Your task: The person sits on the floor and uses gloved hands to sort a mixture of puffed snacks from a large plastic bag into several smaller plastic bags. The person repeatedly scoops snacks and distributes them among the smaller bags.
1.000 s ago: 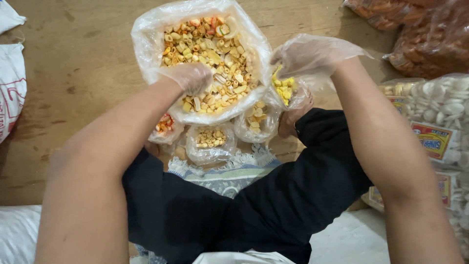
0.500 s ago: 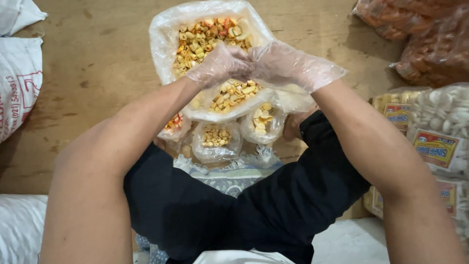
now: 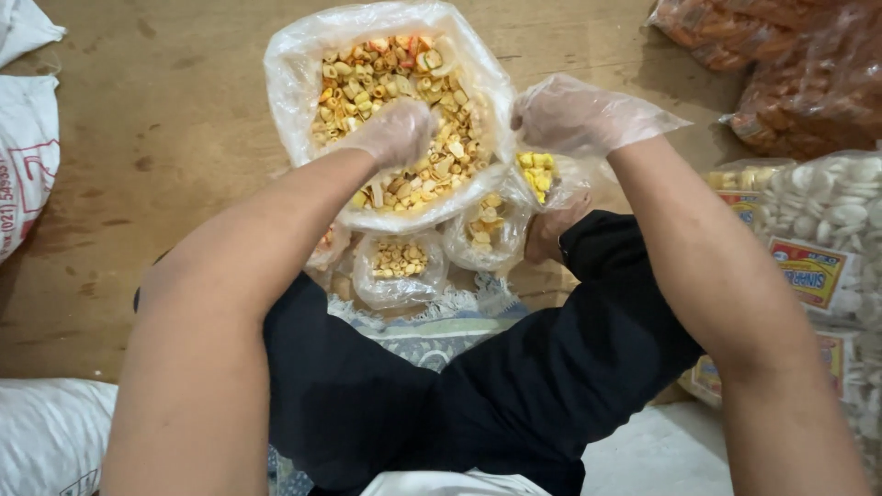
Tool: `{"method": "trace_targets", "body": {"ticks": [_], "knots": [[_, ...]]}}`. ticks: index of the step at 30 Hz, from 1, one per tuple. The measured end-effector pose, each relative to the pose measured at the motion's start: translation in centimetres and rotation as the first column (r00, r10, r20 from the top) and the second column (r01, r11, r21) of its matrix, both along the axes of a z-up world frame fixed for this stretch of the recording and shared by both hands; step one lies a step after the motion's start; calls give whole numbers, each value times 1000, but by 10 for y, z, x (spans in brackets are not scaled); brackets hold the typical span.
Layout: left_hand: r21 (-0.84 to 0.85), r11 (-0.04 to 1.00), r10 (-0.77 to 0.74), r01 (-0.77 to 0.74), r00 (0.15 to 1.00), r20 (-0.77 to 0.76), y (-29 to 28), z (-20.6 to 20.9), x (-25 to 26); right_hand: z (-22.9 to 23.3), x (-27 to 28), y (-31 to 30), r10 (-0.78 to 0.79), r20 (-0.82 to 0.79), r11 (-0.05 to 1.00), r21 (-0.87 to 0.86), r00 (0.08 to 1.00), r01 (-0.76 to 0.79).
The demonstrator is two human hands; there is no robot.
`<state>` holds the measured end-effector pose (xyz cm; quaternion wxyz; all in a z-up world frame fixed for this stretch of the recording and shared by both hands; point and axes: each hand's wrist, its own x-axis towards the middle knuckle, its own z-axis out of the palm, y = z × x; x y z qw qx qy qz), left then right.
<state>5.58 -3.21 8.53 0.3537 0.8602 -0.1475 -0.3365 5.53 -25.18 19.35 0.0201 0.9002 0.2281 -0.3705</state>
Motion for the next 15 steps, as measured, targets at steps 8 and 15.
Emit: {"method": "trace_targets", "body": {"ticks": [8,15], "knots": [[766,367,-828,528,560,11,-3,0,-12,36,-11,32,-67,-132,997,18,989,70],[646,563,-695,516,718,33,-14,30,-4,-18,6,16,152,-76,988,-15,985,-153]]}}
